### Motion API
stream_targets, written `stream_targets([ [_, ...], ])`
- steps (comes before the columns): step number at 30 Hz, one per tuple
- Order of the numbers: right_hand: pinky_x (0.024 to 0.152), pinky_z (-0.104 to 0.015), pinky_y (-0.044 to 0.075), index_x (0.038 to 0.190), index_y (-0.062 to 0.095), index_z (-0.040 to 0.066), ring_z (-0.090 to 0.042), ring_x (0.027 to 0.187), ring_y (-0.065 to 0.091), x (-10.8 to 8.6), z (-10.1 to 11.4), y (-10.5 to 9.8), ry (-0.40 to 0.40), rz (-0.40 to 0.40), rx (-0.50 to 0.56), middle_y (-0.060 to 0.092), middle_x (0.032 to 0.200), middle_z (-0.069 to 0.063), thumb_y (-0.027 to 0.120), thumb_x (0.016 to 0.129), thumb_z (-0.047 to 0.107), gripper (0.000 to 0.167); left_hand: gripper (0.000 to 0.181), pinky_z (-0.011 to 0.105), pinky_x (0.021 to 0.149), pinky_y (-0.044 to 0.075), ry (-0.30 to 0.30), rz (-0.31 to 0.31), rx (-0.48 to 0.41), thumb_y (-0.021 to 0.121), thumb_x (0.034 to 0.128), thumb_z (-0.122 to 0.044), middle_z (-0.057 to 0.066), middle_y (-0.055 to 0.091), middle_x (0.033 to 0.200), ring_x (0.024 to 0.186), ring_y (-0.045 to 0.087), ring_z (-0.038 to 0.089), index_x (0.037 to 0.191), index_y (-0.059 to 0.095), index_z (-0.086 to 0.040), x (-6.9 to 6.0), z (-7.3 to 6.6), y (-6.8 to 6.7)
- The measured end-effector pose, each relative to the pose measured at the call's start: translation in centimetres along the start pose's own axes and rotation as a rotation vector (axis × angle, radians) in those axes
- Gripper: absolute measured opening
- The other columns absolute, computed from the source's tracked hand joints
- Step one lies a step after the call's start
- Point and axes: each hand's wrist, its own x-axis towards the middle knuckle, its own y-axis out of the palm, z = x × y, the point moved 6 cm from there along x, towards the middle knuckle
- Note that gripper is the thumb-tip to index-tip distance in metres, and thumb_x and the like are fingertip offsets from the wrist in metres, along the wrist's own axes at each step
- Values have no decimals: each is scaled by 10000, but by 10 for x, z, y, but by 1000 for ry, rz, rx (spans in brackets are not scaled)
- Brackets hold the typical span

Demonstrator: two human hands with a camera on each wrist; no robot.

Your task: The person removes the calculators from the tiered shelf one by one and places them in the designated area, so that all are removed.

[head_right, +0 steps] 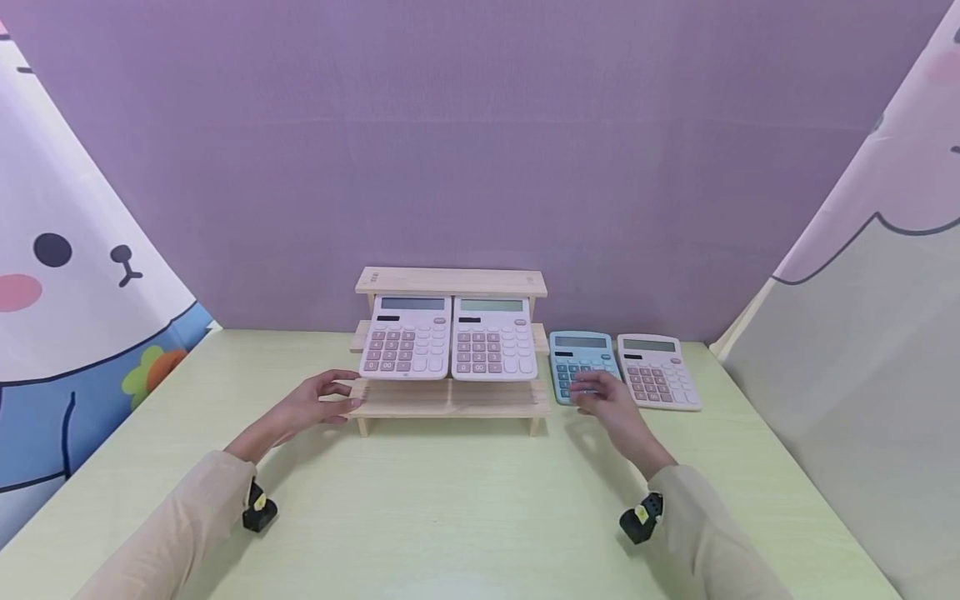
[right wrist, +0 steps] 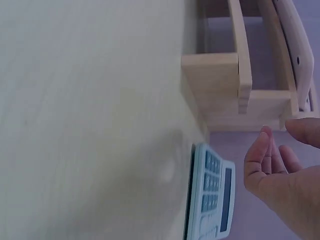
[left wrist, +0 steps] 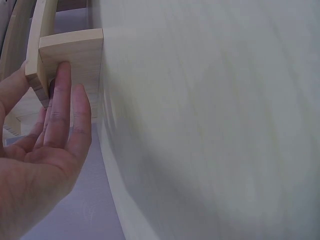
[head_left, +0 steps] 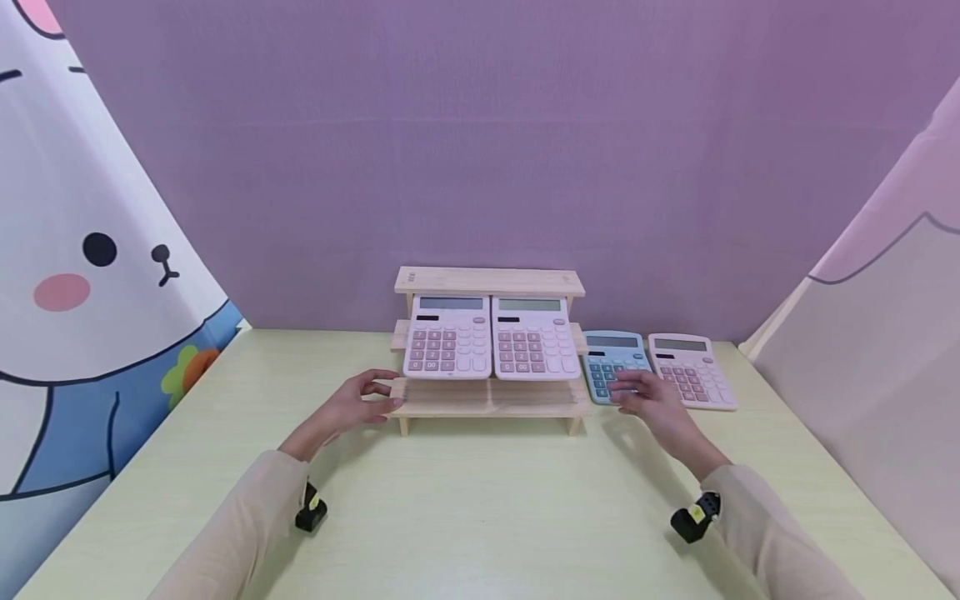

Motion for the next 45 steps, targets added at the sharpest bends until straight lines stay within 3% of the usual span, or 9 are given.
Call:
stream_targets([
  [9, 859, -296, 532, 1290, 334, -104, -75, 941, 599, 4, 12, 19, 10, 40, 121, 532, 1182, -225, 494, 902, 7, 434, 593, 346, 802, 561, 0, -2, 5, 651, 851, -194, 238, 506, 1208, 910, 607, 181, 1341, 360, -28, 0, 1, -1],
  [18, 872, -278, 518, 1295, 312, -98, -122, 983, 591, 3, 29, 37, 26, 103, 290, 568, 1078, -24, 491, 907, 9, 441, 599, 348, 799, 562, 3, -2, -1, 655, 848, -193, 241, 508, 1205, 903, 610, 181, 1341, 359, -27, -1, 0, 0],
  [29, 917, -302, 499, 1300, 307, -83, -124, 954, 601, 6, 38, 48, 78, 101, 389, 538, 1031, -6, 522, 888, 7, 474, 605, 347, 800, 562, 3, -2, 0, 657, 847, -202, 242, 503, 1212, 910, 608, 183, 1343, 356, -29, -1, 1, -1],
  [39, 1002, -339, 445, 1256, 346, -20, -128, 944, 606, 9, 41, 53, 128, 74, 497, 564, 966, 15, 486, 903, -12, 380, 603, 347, 797, 562, 2, -4, -3, 661, 843, -200, 241, 506, 1214, 915, 606, 184, 1340, 361, -34, -1, 2, -1],
  [45, 949, -302, 480, 1328, 276, -50, -129, 923, 603, 11, 42, 55, 138, 66, 506, 563, 1007, 4, 464, 907, -16, 462, 597, 343, 788, 564, 4, -5, -9, 662, 842, -192, 236, 510, 1206, 904, 603, 176, 1335, 366, -31, -1, 1, 0],
])
